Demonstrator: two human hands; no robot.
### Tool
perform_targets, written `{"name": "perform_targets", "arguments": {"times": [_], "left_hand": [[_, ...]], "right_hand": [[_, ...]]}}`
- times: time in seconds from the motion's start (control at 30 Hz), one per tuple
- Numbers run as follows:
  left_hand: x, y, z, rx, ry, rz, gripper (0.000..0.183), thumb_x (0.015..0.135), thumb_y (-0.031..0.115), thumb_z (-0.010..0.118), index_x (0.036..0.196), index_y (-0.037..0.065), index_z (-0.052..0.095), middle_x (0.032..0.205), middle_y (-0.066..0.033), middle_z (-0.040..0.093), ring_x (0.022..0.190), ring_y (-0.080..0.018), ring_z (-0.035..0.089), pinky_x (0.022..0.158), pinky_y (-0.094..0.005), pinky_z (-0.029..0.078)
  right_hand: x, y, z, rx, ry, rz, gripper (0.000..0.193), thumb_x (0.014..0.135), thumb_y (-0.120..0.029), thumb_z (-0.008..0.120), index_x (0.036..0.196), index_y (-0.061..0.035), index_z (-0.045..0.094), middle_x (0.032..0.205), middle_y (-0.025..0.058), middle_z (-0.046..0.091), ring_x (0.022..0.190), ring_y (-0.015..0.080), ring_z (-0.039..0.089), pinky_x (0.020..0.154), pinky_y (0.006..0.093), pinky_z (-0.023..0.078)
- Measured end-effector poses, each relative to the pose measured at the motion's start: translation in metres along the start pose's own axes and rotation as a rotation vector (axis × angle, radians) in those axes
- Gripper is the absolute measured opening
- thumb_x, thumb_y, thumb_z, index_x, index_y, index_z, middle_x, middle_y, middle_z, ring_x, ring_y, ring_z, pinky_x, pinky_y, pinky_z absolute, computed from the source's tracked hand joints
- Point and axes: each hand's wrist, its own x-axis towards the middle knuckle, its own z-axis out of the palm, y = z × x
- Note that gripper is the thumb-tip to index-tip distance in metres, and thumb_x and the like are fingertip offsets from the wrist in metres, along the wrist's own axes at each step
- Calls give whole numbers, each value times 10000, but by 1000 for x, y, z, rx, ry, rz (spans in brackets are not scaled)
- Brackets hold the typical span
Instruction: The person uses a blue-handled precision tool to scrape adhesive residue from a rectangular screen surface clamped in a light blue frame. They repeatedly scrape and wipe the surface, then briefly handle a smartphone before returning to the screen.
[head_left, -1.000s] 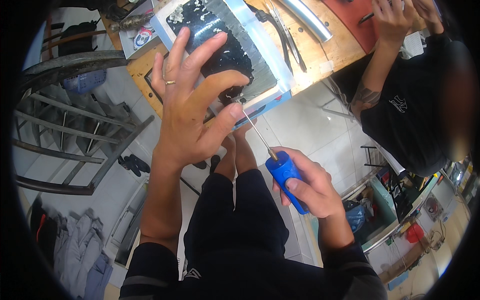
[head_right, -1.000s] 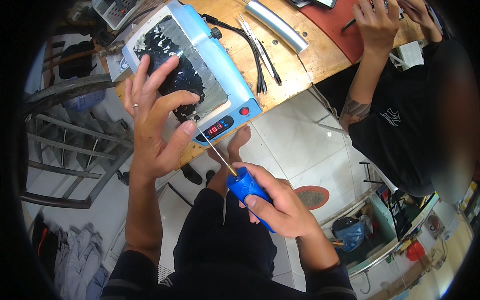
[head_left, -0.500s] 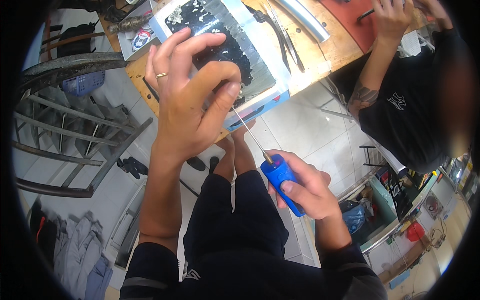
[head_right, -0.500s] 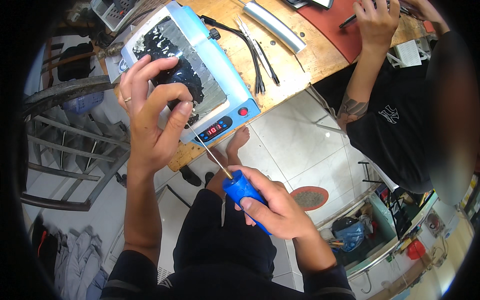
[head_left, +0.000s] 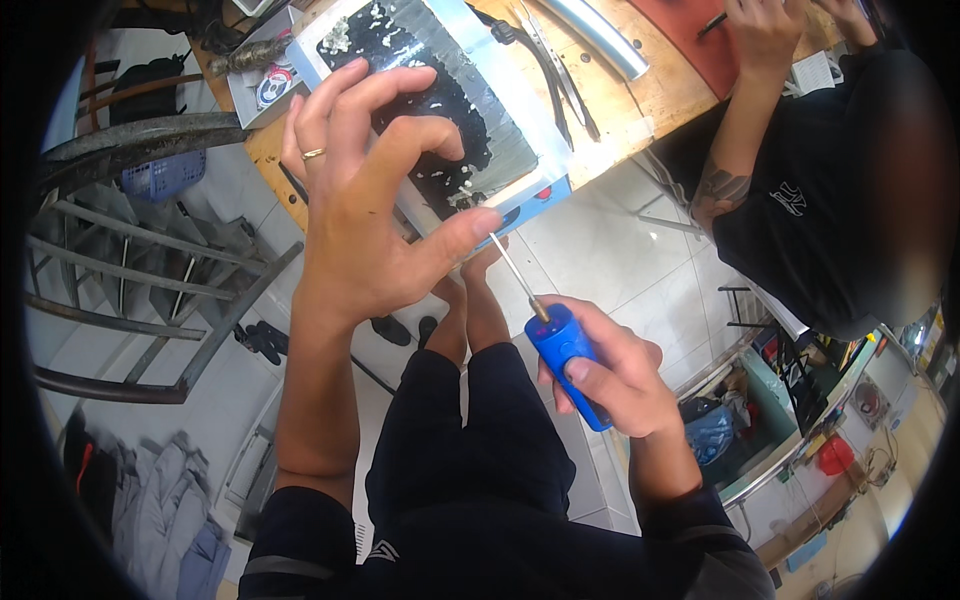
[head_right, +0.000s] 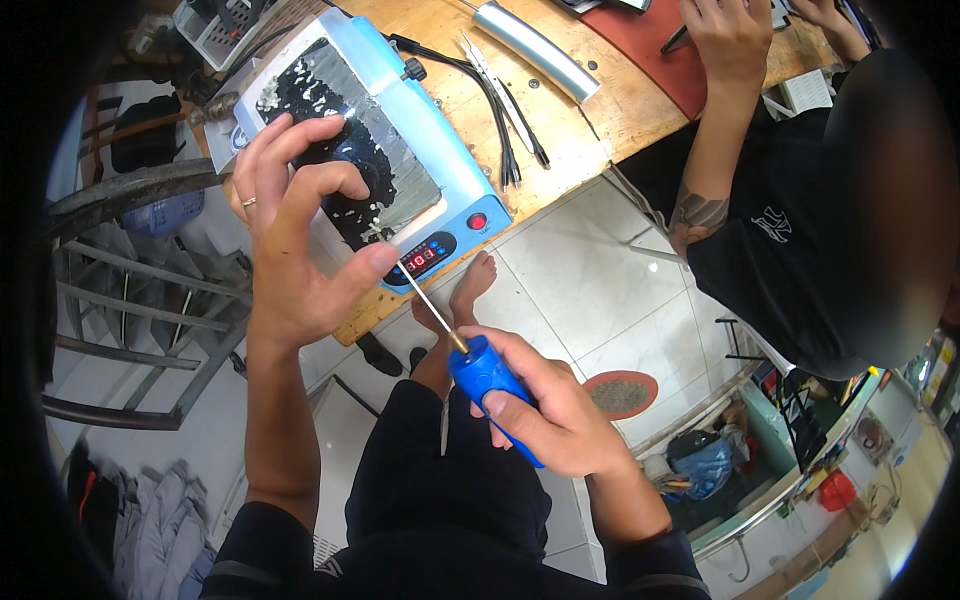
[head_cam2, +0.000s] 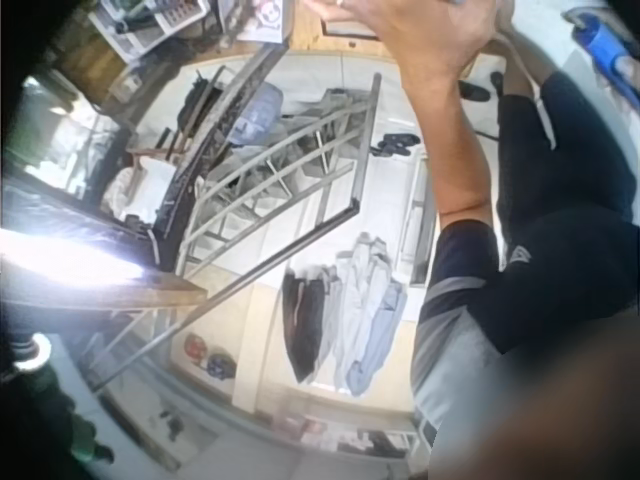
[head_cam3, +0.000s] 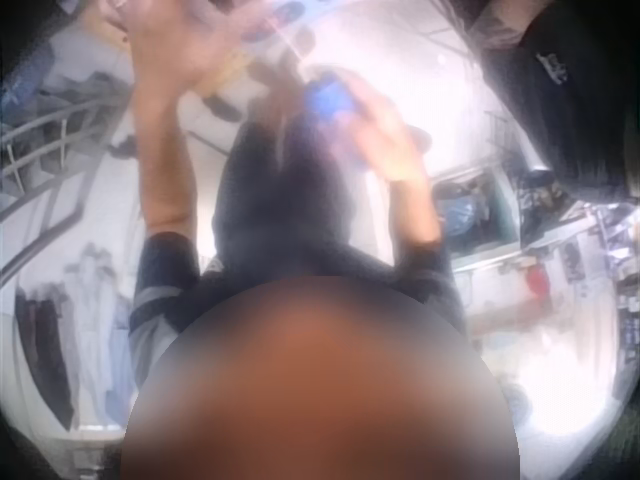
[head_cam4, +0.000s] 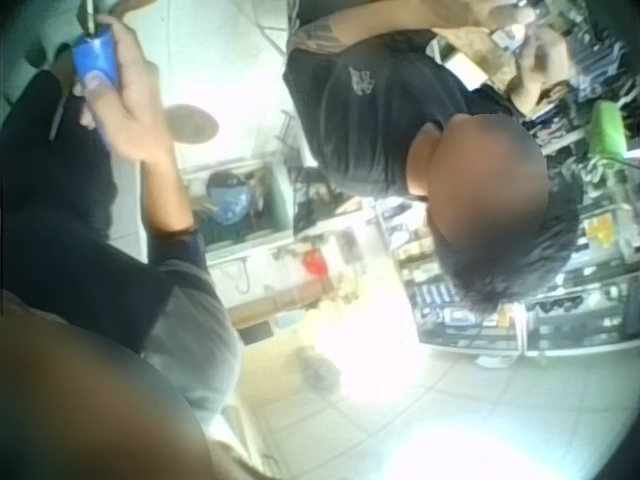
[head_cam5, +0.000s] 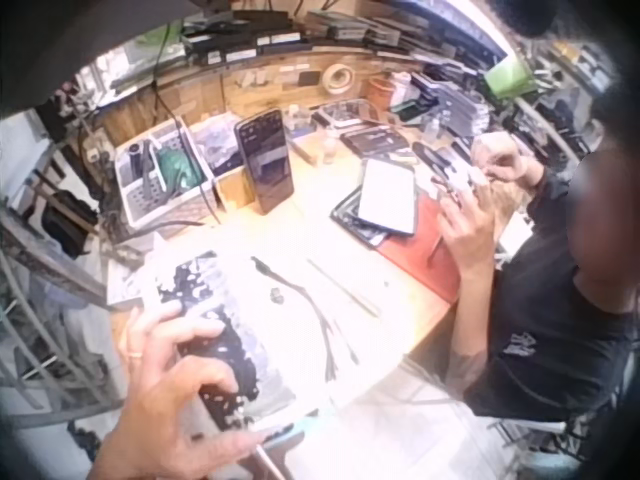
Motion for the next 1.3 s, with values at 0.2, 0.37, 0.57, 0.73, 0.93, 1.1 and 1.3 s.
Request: {"name": "perform_targets", "arguments": {"times": [0.2, 0.37, 0.57, 0.73, 0.93, 1.1, 1.3], "left_hand": [[0, -3, 2, 57, -26, -8, 231, 840, 360, 800, 963, 183, 717, 1405, -71, 575, 1425, -406, 371, 1189, -641, 113], [3, -8, 3, 93, -17, 20, 218, 843, 340, 804, 958, 178, 714, 1383, -62, 585, 1412, -403, 383, 1186, -641, 122], [2, 4, -1, 57, -30, -25, 181, 871, 292, 789, 926, 152, 688, 1405, -76, 576, 1408, -371, 387, 1176, -552, 158], [4, 2, -1, 110, -40, -2, 163, 887, 264, 776, 930, 137, 682, 1406, -82, 581, 1406, -351, 393, 1170, -505, 175], [8, 0, 3, 104, 5, -17, 192, 870, 315, 805, 919, 158, 707, 1318, -57, 625, 1364, -347, 434, 1175, -619, 154], [10, 15, -1, 140, -41, -61, 241, 856, 306, 826, 912, 129, 672, 1343, -74, 582, 1352, -338, 417, 1155, -532, 190], [14, 17, -2, 161, -58, -67, 237, 871, 304, 815, 888, 128, 657, 1345, -77, 570, 1350, -323, 406, 1137, -525, 204]], "right_hand": [[-1, -3, 1, -16, 42, 29, 581, 1034, -265, 574, 1531, 7, 446, 966, 108, 676, 690, 124, 662, 683, 253, 544], [-1, -5, 1, 2, 34, 5, 548, 1047, -183, 567, 1546, 0, 436, 954, 86, 655, 697, 121, 648, 668, 264, 527], [-2, -4, 6, -22, 25, 21, 545, 1049, -189, 574, 1543, 1, 441, 963, 88, 657, 699, 116, 646, 672, 263, 528], [-3, -5, 1, 71, 96, 8, 543, 1053, -194, 581, 1541, -1, 443, 969, 92, 665, 696, 118, 645, 676, 263, 530], [-5, -6, 3, -8, 57, 13, 533, 1051, -189, 580, 1530, 9, 454, 972, 102, 671, 701, 121, 648, 684, 266, 532], [-4, -8, 3, 28, 132, 31, 585, 1026, -271, 592, 1520, 14, 458, 965, 122, 679, 680, 133, 662, 676, 260, 545], [-6, -12, 4, 19, 155, 46, 617, 1012, -323, 594, 1513, 13, 464, 962, 131, 684, 669, 136, 672, 669, 254, 551]]}}
